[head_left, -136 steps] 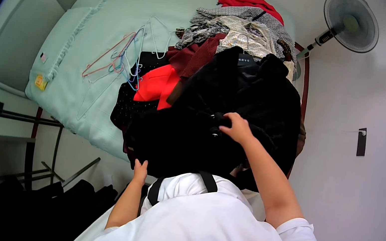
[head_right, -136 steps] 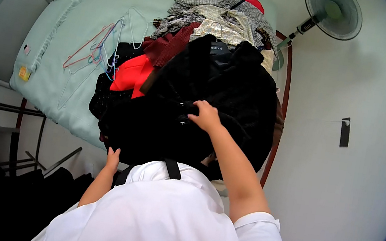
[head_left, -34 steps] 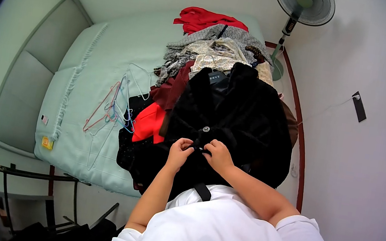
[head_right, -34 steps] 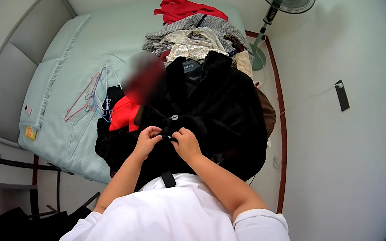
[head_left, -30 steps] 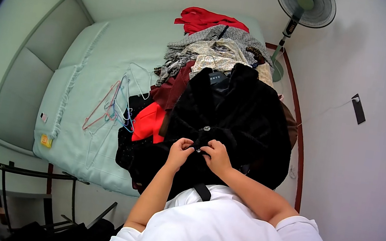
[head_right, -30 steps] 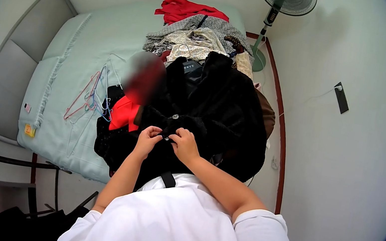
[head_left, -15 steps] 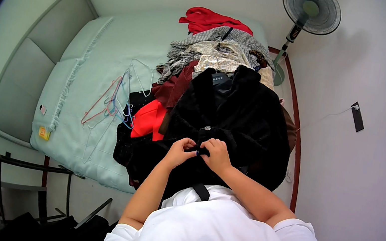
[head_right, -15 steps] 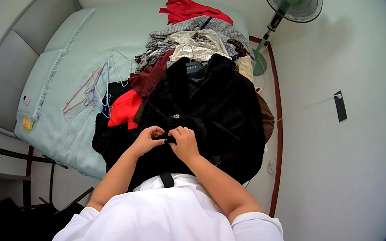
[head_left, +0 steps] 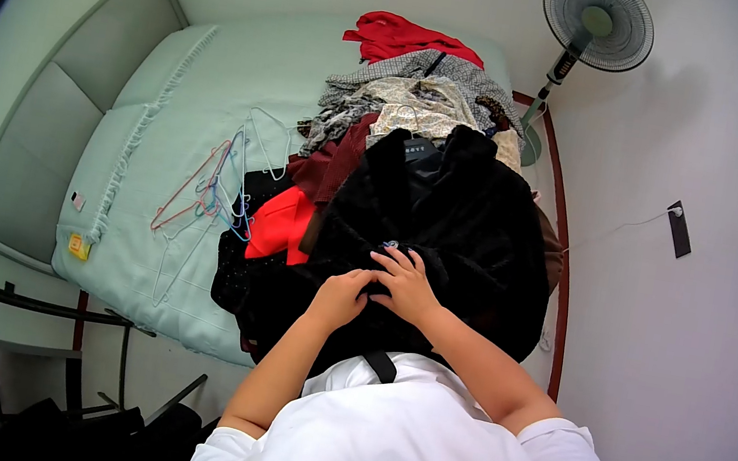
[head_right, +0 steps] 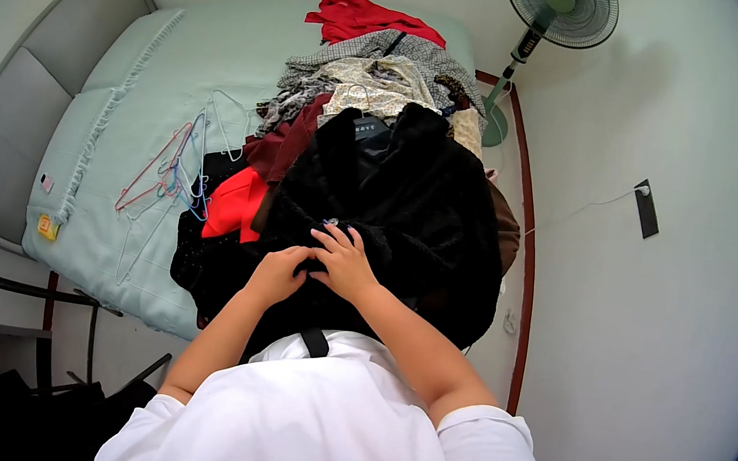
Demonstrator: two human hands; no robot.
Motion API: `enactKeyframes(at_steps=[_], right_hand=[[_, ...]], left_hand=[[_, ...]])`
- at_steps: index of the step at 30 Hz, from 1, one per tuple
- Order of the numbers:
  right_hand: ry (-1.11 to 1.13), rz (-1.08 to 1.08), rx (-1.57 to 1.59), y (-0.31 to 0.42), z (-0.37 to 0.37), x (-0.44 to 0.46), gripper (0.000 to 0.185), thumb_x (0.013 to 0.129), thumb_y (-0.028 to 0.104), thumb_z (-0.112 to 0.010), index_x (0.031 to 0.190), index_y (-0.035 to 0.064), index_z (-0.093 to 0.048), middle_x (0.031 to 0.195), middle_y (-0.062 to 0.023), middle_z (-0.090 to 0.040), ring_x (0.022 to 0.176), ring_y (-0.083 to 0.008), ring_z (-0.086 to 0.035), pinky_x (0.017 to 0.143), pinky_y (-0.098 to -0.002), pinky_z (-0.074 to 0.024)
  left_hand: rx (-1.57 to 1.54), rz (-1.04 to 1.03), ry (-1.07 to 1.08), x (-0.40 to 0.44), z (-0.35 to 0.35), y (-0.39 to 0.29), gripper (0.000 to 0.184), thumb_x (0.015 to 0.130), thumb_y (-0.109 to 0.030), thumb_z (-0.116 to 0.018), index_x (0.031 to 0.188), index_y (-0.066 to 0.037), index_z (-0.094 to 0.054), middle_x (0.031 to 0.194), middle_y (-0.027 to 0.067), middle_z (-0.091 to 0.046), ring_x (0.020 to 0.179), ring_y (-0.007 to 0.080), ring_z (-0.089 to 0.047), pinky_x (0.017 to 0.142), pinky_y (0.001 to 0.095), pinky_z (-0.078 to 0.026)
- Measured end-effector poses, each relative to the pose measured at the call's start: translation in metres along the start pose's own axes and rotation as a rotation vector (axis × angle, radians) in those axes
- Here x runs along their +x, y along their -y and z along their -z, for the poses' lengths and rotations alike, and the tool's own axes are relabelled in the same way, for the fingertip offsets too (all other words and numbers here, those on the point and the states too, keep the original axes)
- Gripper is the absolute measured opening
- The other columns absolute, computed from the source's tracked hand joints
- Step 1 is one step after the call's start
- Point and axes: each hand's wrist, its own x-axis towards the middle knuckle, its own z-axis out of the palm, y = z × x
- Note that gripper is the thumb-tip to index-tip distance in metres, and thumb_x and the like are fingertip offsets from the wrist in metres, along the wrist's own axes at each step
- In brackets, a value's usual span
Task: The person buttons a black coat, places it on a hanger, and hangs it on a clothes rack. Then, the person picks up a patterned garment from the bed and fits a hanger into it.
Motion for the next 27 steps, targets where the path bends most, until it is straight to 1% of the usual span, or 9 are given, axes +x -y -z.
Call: enactKeyframes(at_steps=[6, 8, 10, 14, 18, 20, 23, 26, 27], right_hand=[[0.075, 0.001, 0.005, -0.002, -0.015, -0.001, 0.029, 0.065, 0.017, -0.068, 0.091, 0.0104, -0.058, 0.098, -0.0026, -0.057, 0.112, -0.0212, -0.044, 0.098, -0.0420, -0.0258], [-0.010, -0.052, 0.048, 0.001, -0.021, -0.001, 0.022, 0.065, 0.013, -0.066, 0.086, 0.0080, -0.058, 0.085, -0.0050, -0.058, 0.100, -0.0218, -0.050, 0.093, -0.0393, -0.0305], [-0.035, -0.080, 0.052, 0.005, -0.029, -0.001, 0.020, 0.064, 0.013, -0.065, 0.082, 0.0072, -0.059, 0.081, -0.0061, -0.059, 0.096, -0.0224, -0.051, 0.091, -0.0385, -0.0317], [-0.059, -0.127, 0.004, 0.011, -0.030, 0.000, 0.017, 0.062, 0.013, -0.064, 0.076, 0.0054, -0.059, 0.075, -0.0084, -0.060, 0.092, -0.0235, -0.053, 0.088, -0.0374, -0.0341], [0.006, -0.204, -0.025, 0.012, -0.030, -0.001, 0.019, 0.060, 0.014, -0.065, 0.077, 0.0061, -0.059, 0.077, -0.0077, -0.060, 0.092, -0.0240, -0.053, 0.088, -0.0369, -0.0342], [0.002, -0.085, 0.157, 0.006, -0.020, -0.006, 0.023, 0.060, 0.016, -0.066, 0.080, 0.0068, -0.059, 0.083, -0.0085, -0.060, 0.094, -0.0255, -0.052, 0.088, -0.0369, -0.0340], [-0.082, -0.129, 0.398, -0.015, 0.002, -0.003, 0.029, 0.061, 0.019, -0.067, 0.087, 0.0074, -0.060, 0.094, -0.0091, -0.058, 0.096, -0.0271, -0.052, 0.088, -0.0379, -0.0343], [-0.089, -0.155, 0.072, -0.038, 0.018, 0.000, 0.045, 0.064, 0.030, -0.070, 0.100, 0.0075, -0.057, 0.109, -0.0098, -0.054, 0.101, -0.0278, -0.050, 0.086, -0.0396, -0.0371], [0.057, -0.120, 0.099, -0.048, 0.016, -0.003, 0.049, 0.065, 0.034, -0.070, 0.104, 0.0081, -0.056, 0.104, -0.0103, -0.058, 0.098, -0.0279, -0.053, 0.084, -0.0393, -0.0390]], left_hand=[[0.071, -0.019, -0.104, -0.003, -0.009, 0.000, 0.024, 0.069, 0.004, -0.052, 0.091, -0.004, -0.053, 0.084, 0.0129, -0.058, 0.073, 0.0332, -0.057, 0.061, 0.0400, -0.047], [0.110, -0.009, -0.139, -0.002, -0.013, -0.002, 0.023, 0.069, 0.004, -0.051, 0.091, -0.004, -0.052, 0.083, 0.0128, -0.058, 0.071, 0.0330, -0.058, 0.060, 0.0398, -0.047], [0.181, 0.102, -0.119, -0.001, -0.018, -0.004, 0.022, 0.069, 0.004, -0.050, 0.089, -0.005, -0.054, 0.083, 0.0129, -0.059, 0.071, 0.0337, -0.057, 0.060, 0.0398, -0.047], [0.190, 0.078, -0.160, 0.000, -0.023, 0.006, 0.019, 0.070, 0.004, -0.050, 0.086, -0.005, -0.052, 0.077, 0.0122, -0.056, 0.068, 0.0338, -0.056, 0.058, 0.0399, -0.046], [0.243, 0.060, -0.202, -0.007, -0.031, 0.006, 0.018, 0.068, 0.001, -0.052, 0.085, -0.005, -0.051, 0.077, 0.0122, -0.054, 0.066, 0.0335, -0.056, 0.057, 0.0392, -0.046], [0.229, 0.056, -0.218, -0.016, -0.034, 0.008, 0.018, 0.068, 0.000, -0.054, 0.085, -0.005, -0.051, 0.078, 0.0124, -0.053, 0.067, 0.0333, -0.056, 0.057, 0.0392, -0.046], [0.121, 0.070, -0.002, -0.040, -0.033, 0.019, 0.023, 0.063, -0.005, -0.059, 0.084, -0.004, -0.051, 0.080, 0.0139, -0.053, 0.076, 0.0333, -0.055, 0.065, 0.0404, -0.046], [0.081, 0.098, 0.151, -0.057, -0.032, 0.022, 0.024, 0.062, -0.006, -0.060, 0.084, -0.003, -0.052, 0.080, 0.0135, -0.053, 0.077, 0.0334, -0.054, 0.066, 0.0400, -0.045], [0.059, 0.084, 0.136, -0.059, -0.033, 0.020, 0.023, 0.061, -0.007, -0.059, 0.082, -0.003, -0.052, 0.080, 0.0129, -0.054, 0.076, 0.0325, -0.055, 0.065, 0.0387, -0.045]])
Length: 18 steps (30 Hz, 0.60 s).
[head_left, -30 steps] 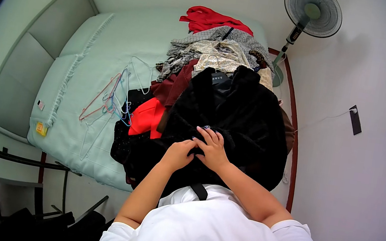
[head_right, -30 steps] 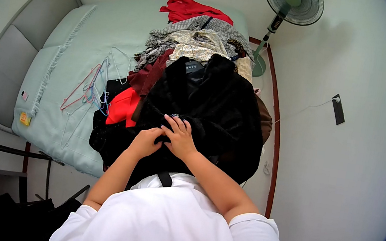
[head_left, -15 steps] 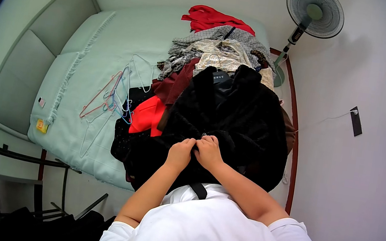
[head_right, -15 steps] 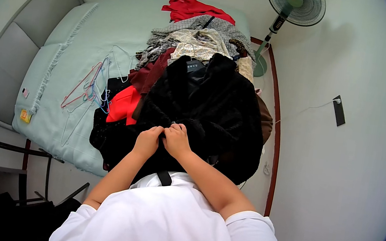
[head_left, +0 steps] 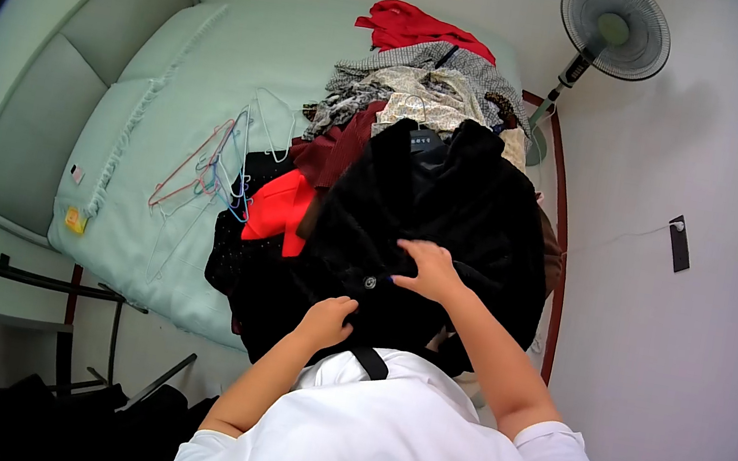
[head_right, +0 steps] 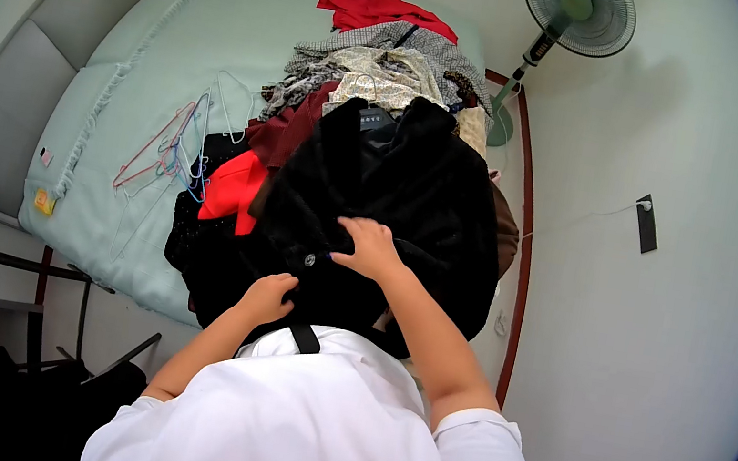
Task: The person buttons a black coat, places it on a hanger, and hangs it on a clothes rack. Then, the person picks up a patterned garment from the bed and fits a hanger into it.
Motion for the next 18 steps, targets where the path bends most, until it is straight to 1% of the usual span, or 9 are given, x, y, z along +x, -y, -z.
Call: enactKeyframes(at_steps=[1, 3, 7, 10, 13, 15, 16, 17, 18], right_hand=[[0.333, -0.156, -0.001, -0.006, -0.002, -0.003, 0.040, 0.069, 0.033, -0.067, 0.099, 0.0092, -0.058, 0.092, -0.0103, -0.062, 0.089, -0.0276, -0.057, 0.080, -0.0402, -0.0410], [0.543, -0.139, -0.066, -0.008, -0.011, -0.019, 0.027, 0.072, 0.028, -0.064, 0.090, 0.0095, -0.058, 0.081, -0.0104, -0.062, 0.081, -0.0286, -0.059, 0.075, -0.0401, -0.0436], [0.270, -0.097, 0.208, 0.004, -0.024, -0.069, 0.015, 0.069, 0.015, -0.061, 0.079, 0.0055, -0.056, 0.075, -0.0112, -0.060, 0.077, -0.0294, -0.056, 0.069, -0.0381, -0.0452], [0.357, -0.182, 0.249, 0.009, -0.020, -0.097, 0.012, 0.066, 0.011, -0.060, 0.076, 0.0061, -0.055, 0.071, -0.0101, -0.058, 0.075, -0.0288, -0.056, 0.067, -0.0383, -0.0446], [0.421, -0.116, 0.151, 0.002, -0.035, -0.123, 0.010, 0.064, 0.007, -0.058, 0.073, 0.0066, -0.054, 0.067, -0.0089, -0.057, 0.071, -0.0278, -0.054, 0.066, -0.0387, -0.0436], [0.304, -0.120, 0.119, 0.001, -0.043, -0.130, 0.009, 0.063, 0.005, -0.056, 0.070, 0.0073, -0.052, 0.067, -0.0083, -0.057, 0.071, -0.0269, -0.054, 0.067, -0.0392, -0.0425], [0.318, -0.133, 0.115, 0.000, -0.046, -0.130, 0.009, 0.065, 0.009, -0.057, 0.071, 0.0070, -0.052, 0.069, -0.0085, -0.057, 0.073, -0.0271, -0.054, 0.069, -0.0393, -0.0418], [0.320, -0.138, 0.121, -0.001, -0.048, -0.131, 0.009, 0.065, 0.009, -0.057, 0.071, 0.0070, -0.052, 0.069, -0.0085, -0.057, 0.073, -0.0271, -0.054, 0.069, -0.0393, -0.0418], [0.317, -0.125, 0.088, 0.000, -0.048, -0.130, 0.010, 0.066, 0.012, -0.058, 0.072, 0.0069, -0.052, 0.069, -0.0084, -0.057, 0.073, -0.0272, -0.054, 0.069, -0.0397, -0.0415]], left_hand=[[-0.003, 0.003, -0.002, -0.002, -0.001, -0.002, 0.023, 0.061, -0.007, -0.059, 0.082, -0.003, -0.052, 0.080, 0.0129, -0.054, 0.076, 0.0325, -0.055, 0.065, 0.0387, -0.045], [-0.003, 0.070, 0.020, -0.006, -0.001, -0.005, 0.022, 0.061, -0.007, -0.060, 0.081, -0.004, -0.053, 0.077, 0.0119, -0.054, 0.074, 0.0310, -0.055, 0.063, 0.0375, -0.045], [-0.089, 0.241, -0.013, -0.022, -0.006, -0.003, 0.020, 0.061, -0.008, -0.061, 0.080, -0.006, -0.055, 0.075, 0.0105, -0.054, 0.071, 0.0290, -0.055, 0.062, 0.0360, -0.045], [-0.112, 0.295, -0.021, -0.032, -0.018, -0.002, 0.020, 0.062, -0.009, -0.061, 0.080, -0.007, -0.054, 0.075, 0.0104, -0.055, 0.073, 0.0295, -0.056, 0.061, 0.0370, -0.045], [-0.085, 0.351, 0.058, -0.031, -0.022, -0.009, 0.021, 0.062, -0.012, -0.062, 0.081, -0.007, -0.056, 0.077, 0.0099, -0.057, 0.075, 0.0287, -0.057, 0.063, 0.0367, -0.046], [0.003, 0.397, 0.172, -0.022, -0.022, -0.018, 0.022, 0.063, -0.019, -0.062, 0.081, -0.007, -0.058, 0.079, 0.0104, -0.059, 0.076, 0.0278, -0.058, 0.066, 0.0365, -0.047], [0.081, 0.389, 0.188, -0.016, -0.023, -0.021, 0.025, 0.065, -0.027, -0.062, 0.080, -0.006, -0.060, 0.080, 0.0116, -0.060, 0.078, 0.0273, -0.058, 0.068, 0.0364, -0.048], [0.113, 0.405, 0.173, -0.009, -0.024, -0.026, 0.032, 0.065, -0.035, -0.064, 0.076, -0.005, -0.061, 0.075, 0.0123, -0.059, 0.075, 0.0279, -0.058, 0.066, 0.0371, -0.048], [0.203, 0.375, 0.131, -0.001, -0.024, -0.031, 0.032, 0.064, -0.034, -0.066, 0.078, -0.006, -0.060, 0.076, 0.0105, -0.058, 0.075, 0.0272, -0.058, 0.066, 0.0367, -0.048]])
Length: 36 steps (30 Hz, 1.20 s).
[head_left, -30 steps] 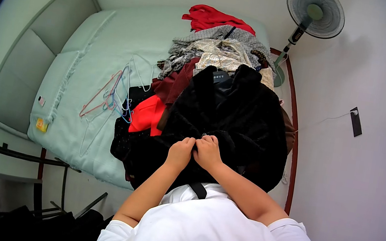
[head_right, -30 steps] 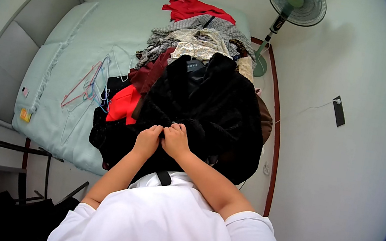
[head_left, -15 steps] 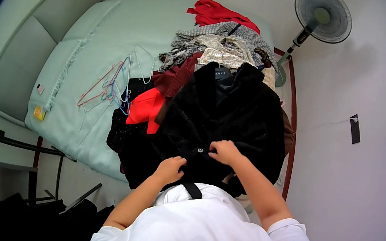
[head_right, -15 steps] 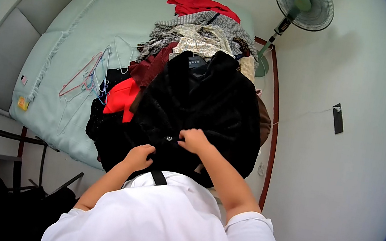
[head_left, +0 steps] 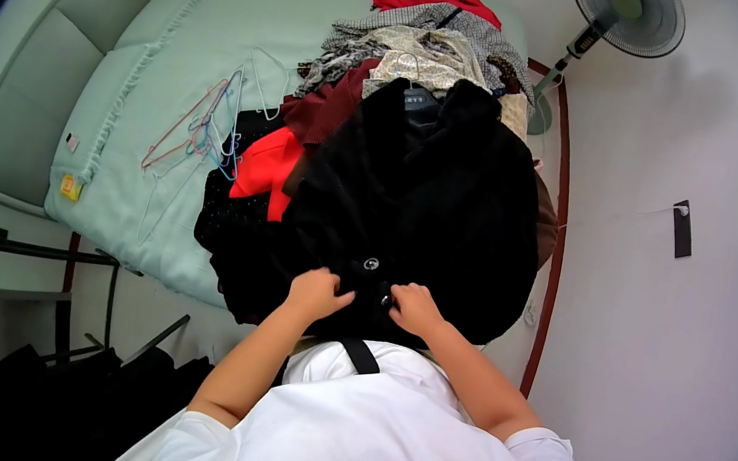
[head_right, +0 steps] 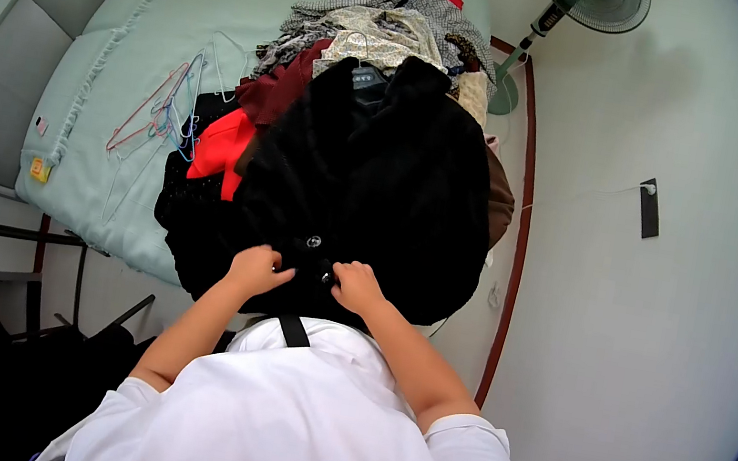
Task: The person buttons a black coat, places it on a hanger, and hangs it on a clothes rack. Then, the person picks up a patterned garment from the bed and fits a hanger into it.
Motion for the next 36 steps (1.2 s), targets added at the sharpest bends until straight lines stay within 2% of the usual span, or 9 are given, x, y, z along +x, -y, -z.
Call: enactKeyframes(at_steps=[4, 5, 12, 14, 16, 21, 23, 29, 36], right_hand=[[-0.001, -0.002, 0.000, 0.000, 0.001, -0.003, 0.016, 0.069, 0.018, -0.058, 0.077, 0.0061, -0.052, 0.071, -0.0086, -0.058, 0.075, -0.0280, -0.054, 0.070, -0.0402, -0.0412], [-0.001, -0.005, 0.013, -0.001, 0.001, -0.004, 0.017, 0.070, 0.018, -0.058, 0.079, 0.0060, -0.052, 0.072, -0.0088, -0.058, 0.075, -0.0280, -0.054, 0.070, -0.0398, -0.0415], [-0.037, -0.289, 0.437, -0.002, 0.015, 0.009, 0.020, 0.074, 0.013, -0.058, 0.090, 0.0036, -0.053, 0.075, -0.0095, -0.058, 0.080, -0.0278, -0.055, 0.072, -0.0370, -0.0430], [-0.246, -0.185, 0.266, 0.001, 0.017, 0.021, 0.025, 0.073, 0.014, -0.061, 0.093, 0.0031, -0.052, 0.086, -0.0107, -0.057, 0.089, -0.0266, -0.053, 0.078, -0.0359, -0.0419], [-0.252, -0.146, 0.180, -0.001, 0.010, 0.036, 0.029, 0.071, 0.016, -0.064, 0.095, 0.0040, -0.053, 0.092, -0.0099, -0.056, 0.093, -0.0267, -0.051, 0.080, -0.0364, -0.0412], [-0.240, -0.156, 0.036, 0.011, 0.006, 0.056, 0.039, 0.067, 0.021, -0.070, 0.098, 0.0054, -0.054, 0.101, -0.0066, -0.053, 0.101, -0.0256, -0.046, 0.086, -0.0387, -0.0363], [-0.409, -0.104, -0.092, 0.013, 0.003, 0.060, 0.041, 0.064, 0.022, -0.072, 0.098, 0.0062, -0.055, 0.103, -0.0056, -0.051, 0.102, -0.0242, -0.044, 0.087, -0.0396, -0.0335], [-0.322, -0.049, -0.104, 0.017, 0.007, 0.073, 0.037, 0.062, 0.022, -0.072, 0.093, 0.0079, -0.057, 0.094, -0.0039, -0.055, 0.100, -0.0233, -0.045, 0.084, -0.0381, -0.0342], [-0.193, -0.085, -0.315, 0.020, 0.016, 0.080, 0.022, 0.067, 0.026, -0.066, 0.082, 0.0104, -0.062, 0.087, -0.0029, -0.055, 0.094, -0.0210, -0.044, 0.083, -0.0371, -0.0311]], left_hand=[[0.111, -0.173, -0.248, 0.025, 0.005, -0.037, 0.037, 0.062, -0.030, -0.072, 0.086, -0.007, -0.056, 0.082, 0.0077, -0.054, 0.079, 0.0257, -0.056, 0.066, 0.0354, -0.048], [0.088, -0.217, -0.214, 0.030, 0.002, -0.046, 0.037, 0.060, -0.017, -0.073, 0.088, -0.007, -0.051, 0.087, 0.0073, -0.052, 0.081, 0.0254, -0.055, 0.065, 0.0342, -0.049], [0.182, -0.228, -0.236, 0.059, -0.042, -0.033, 0.016, 0.069, -0.009, -0.061, 0.076, -0.004, -0.048, 0.075, 0.0125, -0.056, 0.075, 0.0277, -0.057, 0.063, 0.0368, -0.048], [0.164, -0.237, -0.239, 0.058, -0.038, -0.030, 0.013, 0.069, -0.007, -0.059, 0.075, -0.003, -0.047, 0.072, 0.0131, -0.057, 0.072, 0.0284, -0.057, 0.062, 0.0374, -0.048], [0.105, -0.249, -0.337, 0.059, -0.033, -0.025, 0.011, 0.069, -0.007, -0.057, 0.074, -0.003, -0.048, 0.070, 0.0127, -0.057, 0.068, 0.0292, -0.058, 0.061, 0.0379, -0.049], [0.174, -0.215, -0.323, 0.068, -0.036, -0.023, 0.009, 0.070, -0.008, -0.057, 0.072, -0.003, -0.050, 0.068, 0.0120, -0.057, 0.069, 0.0284, -0.059, 0.060, 0.0372, -0.049], [0.276, -0.163, -0.323, 0.070, -0.036, -0.024, 0.008, 0.070, -0.008, -0.058, 0.074, -0.005, -0.051, 0.071, 0.0107, -0.059, 0.069, 0.0252, -0.061, 0.058, 0.0332, -0.051], [0.403, -0.035, -0.286, 0.079, -0.022, -0.027, 0.003, 0.067, -0.009, -0.059, 0.066, -0.007, -0.058, 0.065, 0.0092, -0.061, 0.062, 0.0230, -0.062, 0.055, 0.0311, -0.050], [0.557, -0.146, -0.105, 0.090, -0.013, -0.041, 0.005, 0.066, -0.012, -0.061, 0.063, -0.012, -0.065, 0.064, 0.0045, -0.063, 0.063, 0.0194, -0.064, 0.053, 0.0273, -0.049]])
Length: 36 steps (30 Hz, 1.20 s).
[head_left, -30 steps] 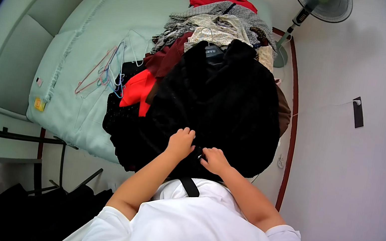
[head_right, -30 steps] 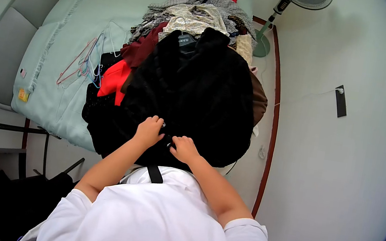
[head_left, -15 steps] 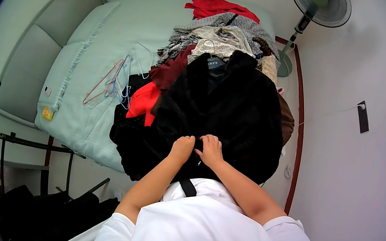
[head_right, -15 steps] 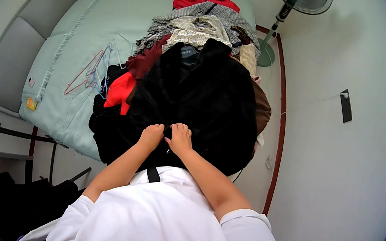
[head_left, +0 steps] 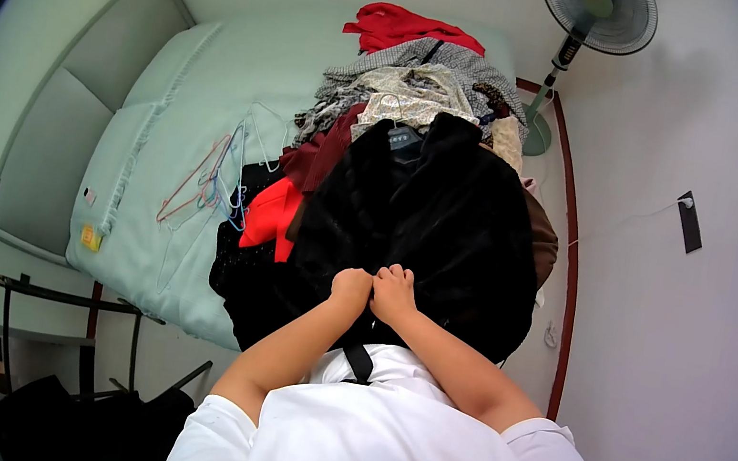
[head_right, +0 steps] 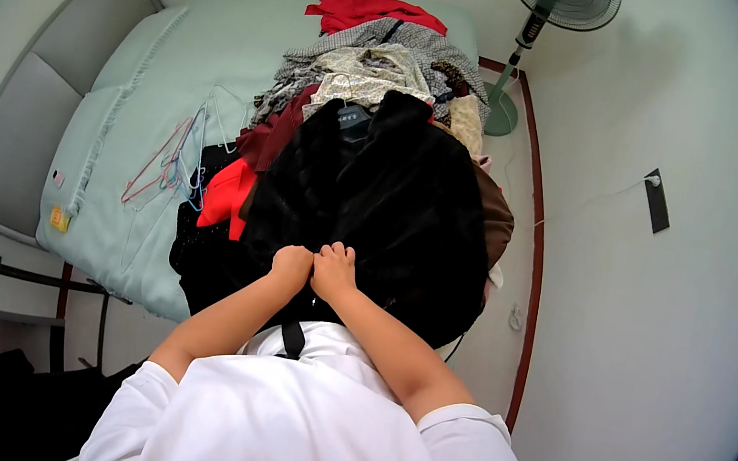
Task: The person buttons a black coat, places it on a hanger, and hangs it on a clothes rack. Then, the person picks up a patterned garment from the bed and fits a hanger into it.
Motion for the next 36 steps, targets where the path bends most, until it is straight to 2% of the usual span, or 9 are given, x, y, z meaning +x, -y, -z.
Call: enactKeyframes(at_steps=[6, 8, 15, 17, 21, 24, 33, 35, 36], right_hand=[[-0.036, -0.015, 0.066, 0.001, 0.003, 0.007, 0.019, 0.067, 0.027, -0.064, 0.081, 0.0136, -0.065, 0.085, -0.0015, -0.056, 0.091, -0.0200, -0.045, 0.080, -0.0374, -0.0311], [0.035, -0.028, 0.044, 0.005, 0.009, 0.013, 0.023, 0.068, 0.030, -0.063, 0.085, 0.0144, -0.066, 0.084, -0.0016, -0.057, 0.091, -0.0201, -0.045, 0.079, -0.0373, -0.0310], [0.008, 0.011, -0.031, 0.011, 0.011, 0.018, 0.024, 0.068, 0.030, -0.062, 0.087, 0.0149, -0.065, 0.084, -0.0018, -0.058, 0.092, -0.0203, -0.045, 0.078, -0.0379, -0.0308], [-0.007, 0.005, 0.015, 0.014, 0.009, 0.015, 0.021, 0.069, 0.024, -0.060, 0.086, 0.0136, -0.065, 0.089, -0.0031, -0.059, 0.098, -0.0225, -0.045, 0.085, -0.0426, -0.0299], [-0.077, 0.026, 0.021, 0.021, -0.002, 0.011, 0.020, 0.071, 0.019, -0.058, 0.089, 0.0119, -0.064, 0.097, -0.0051, -0.059, 0.106, -0.0256, -0.044, 0.093, -0.0496, -0.0251], [0.012, -0.015, 0.062, 0.023, -0.006, 0.011, 0.022, 0.072, 0.015, -0.055, 0.092, 0.0111, -0.063, 0.101, -0.0064, -0.058, 0.111, -0.0279, -0.041, 0.097, -0.0547, -0.0198], [0.008, -0.063, -0.028, 0.027, -0.009, 0.010, 0.016, 0.072, 0.019, -0.056, 0.082, 0.0074, -0.061, 0.085, -0.0066, -0.060, 0.098, -0.0257, -0.047, 0.094, -0.0519, -0.0239], [0.007, -0.099, 0.017, 0.025, -0.005, 0.009, 0.019, 0.071, 0.024, -0.060, 0.082, 0.0077, -0.061, 0.084, -0.0058, -0.061, 0.099, -0.0249, -0.047, 0.093, -0.0514, -0.0253], [0.007, -0.099, 0.015, 0.024, -0.005, 0.009, 0.019, 0.071, 0.024, -0.060, 0.082, 0.0077, -0.061, 0.084, -0.0058, -0.061, 0.099, -0.0249, -0.047, 0.093, -0.0514, -0.0253]], left_hand=[[0.018, 0.025, -0.039, -0.002, 0.016, 0.014, 0.005, 0.065, -0.013, -0.062, 0.060, -0.012, -0.064, 0.061, 0.0043, -0.062, 0.060, 0.0191, -0.063, 0.050, 0.0280, -0.049], [0.019, 0.029, -0.073, -0.003, 0.015, 0.018, 0.005, 0.065, -0.013, -0.062, 0.060, -0.012, -0.064, 0.060, 0.0041, -0.062, 0.059, 0.0191, -0.063, 0.050, 0.0280, -0.049], [-0.045, -0.029, -0.142, -0.007, -0.005, 0.027, 0.007, 0.067, -0.012, -0.059, 0.062, -0.009, -0.063, 0.065, 0.0056, -0.061, 0.063, 0.0198, -0.062, 0.055, 0.0285, -0.050], [-0.109, -0.039, -0.100, -0.010, -0.004, 0.028, 0.008, 0.068, -0.011, -0.057, 0.063, -0.008, -0.062, 0.067, 0.0082, -0.061, 0.065, 0.0230, -0.063, 0.057, 0.0314, -0.050], [-0.086, -0.057, -0.010, -0.014, -0.001, 0.029, 0.009, 0.069, -0.013, -0.057, 0.065, -0.009, -0.064, 0.068, 0.0072, -0.063, 0.065, 0.0218, -0.064, 0.057, 0.0307, -0.051], [-0.038, -0.115, 0.041, -0.019, 0.008, 0.028, 0.010, 0.070, -0.013, -0.056, 0.067, -0.009, -0.065, 0.070, 0.0081, -0.064, 0.066, 0.0223, -0.064, 0.058, 0.0312, -0.052], [-0.058, -0.117, -0.005, -0.016, -0.011, 0.032, 0.010, 0.071, -0.014, -0.055, 0.069, -0.009, -0.064, 0.071, 0.0091, -0.064, 0.065, 0.0228, -0.064, 0.057, 0.0319, -0.051], [-0.160, -0.092, -0.041, -0.017, -0.009, 0.037, 0.010, 0.071, -0.014, -0.055, 0.069, -0.008, -0.063, 0.071, 0.0105, -0.064, 0.066, 0.0241, -0.064, 0.057, 0.0333, -0.051], [-0.248, -0.102, -0.001, -0.017, -0.007, 0.042, 0.012, 0.071, -0.015, -0.056, 0.069, -0.005, -0.061, 0.072, 0.0134, -0.063, 0.069, 0.0285, -0.063, 0.060, 0.0373, -0.050]])
